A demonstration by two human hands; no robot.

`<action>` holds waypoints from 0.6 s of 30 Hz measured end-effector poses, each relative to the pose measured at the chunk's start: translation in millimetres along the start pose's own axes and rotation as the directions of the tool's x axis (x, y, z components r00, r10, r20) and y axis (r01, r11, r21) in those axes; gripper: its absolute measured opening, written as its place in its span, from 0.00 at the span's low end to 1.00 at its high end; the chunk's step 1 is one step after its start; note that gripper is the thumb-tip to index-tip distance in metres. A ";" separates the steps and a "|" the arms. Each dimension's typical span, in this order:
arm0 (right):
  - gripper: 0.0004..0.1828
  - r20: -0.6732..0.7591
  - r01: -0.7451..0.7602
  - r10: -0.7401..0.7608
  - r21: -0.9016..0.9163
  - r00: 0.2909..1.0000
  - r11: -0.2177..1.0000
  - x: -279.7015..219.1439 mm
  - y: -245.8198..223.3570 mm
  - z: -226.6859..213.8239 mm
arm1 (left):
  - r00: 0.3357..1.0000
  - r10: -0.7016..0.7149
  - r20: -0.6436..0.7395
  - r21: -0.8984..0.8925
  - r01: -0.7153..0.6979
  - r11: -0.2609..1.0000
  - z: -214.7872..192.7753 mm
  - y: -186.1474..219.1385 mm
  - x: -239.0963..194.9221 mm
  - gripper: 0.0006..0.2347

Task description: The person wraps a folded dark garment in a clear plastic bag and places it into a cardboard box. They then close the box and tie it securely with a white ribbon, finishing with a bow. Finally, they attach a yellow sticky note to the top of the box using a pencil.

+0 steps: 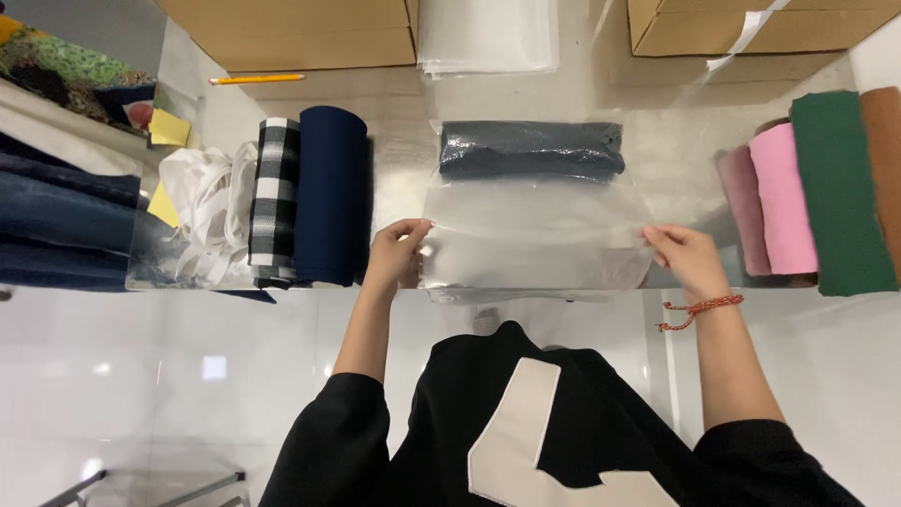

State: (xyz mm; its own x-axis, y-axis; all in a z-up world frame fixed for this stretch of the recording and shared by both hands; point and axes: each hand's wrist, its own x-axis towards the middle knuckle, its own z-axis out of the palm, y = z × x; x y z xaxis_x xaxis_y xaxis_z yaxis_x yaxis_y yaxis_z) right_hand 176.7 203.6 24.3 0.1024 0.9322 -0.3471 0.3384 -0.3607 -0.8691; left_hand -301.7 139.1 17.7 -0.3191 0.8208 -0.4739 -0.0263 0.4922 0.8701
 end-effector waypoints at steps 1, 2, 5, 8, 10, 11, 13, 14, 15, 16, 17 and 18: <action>0.13 -0.008 0.002 -0.002 0.005 1.000 1.000 0.4 -23.4 -0.5 | 1.000 0.006 0.006 0.004 -0.006 1.000 -0.5 27.5 -0.1 0.11; 0.13 0.009 -0.019 0.019 0.001 1.000 1.000 0.2 -46.5 -1.5 | 1.000 0.018 0.022 -0.017 -0.017 1.000 -0.7 54.8 -1.1 0.09; 0.11 0.021 -0.059 0.058 0.051 0.998 0.997 23.2 -91.7 -4.1 | 0.998 0.050 0.050 -0.019 -0.049 0.999 5.1 118.0 14.9 0.11; 0.10 0.033 -0.069 0.065 0.159 0.997 0.985 52.8 -138.6 -2.9 | 0.996 0.058 0.066 -0.050 -0.055 0.997 18.1 164.1 58.1 0.11; 0.09 0.051 -0.057 0.047 0.214 0.998 0.975 80.1 -159.6 -1.0 | 0.996 0.050 0.069 -0.101 -0.043 0.994 26.6 189.7 84.3 0.07; 0.10 0.033 0.004 -0.014 0.273 0.999 0.962 98.5 -163.3 -0.4 | 0.992 0.097 0.076 -0.144 -0.086 0.986 30.6 201.8 93.7 0.06; 0.10 0.014 0.071 -0.080 0.331 0.997 0.941 117.1 -175.4 3.5 | 0.986 0.149 0.079 -0.189 -0.132 0.973 35.8 218.7 106.2 0.06; 0.09 -0.054 0.098 -0.084 0.358 0.995 0.928 117.5 -183.6 6.6 | 0.982 0.176 0.064 -0.213 -0.159 0.964 37.3 223.6 109.7 0.06; 0.08 -0.125 0.126 -0.084 0.384 0.989 0.915 117.3 -191.3 8.7 | 0.978 0.201 0.053 -0.234 -0.184 0.955 40.0 228.9 113.5 0.06; 0.08 -0.126 0.129 -0.087 0.385 0.988 0.914 114.1 -184.3 8.7 | 0.977 0.205 0.053 -0.235 -0.187 0.954 34.7 225.4 106.7 0.06; 0.08 -0.128 0.157 -0.112 0.429 0.985 0.890 110.2 -175.2 9.0 | 0.967 0.235 0.096 -0.230 -0.208 0.951 29.7 220.5 100.1 0.07; 0.08 -0.130 0.183 -0.138 0.471 0.982 0.863 106.6 -166.0 9.5 | 0.954 0.265 0.139 -0.227 -0.229 0.946 24.7 215.4 94.0 0.08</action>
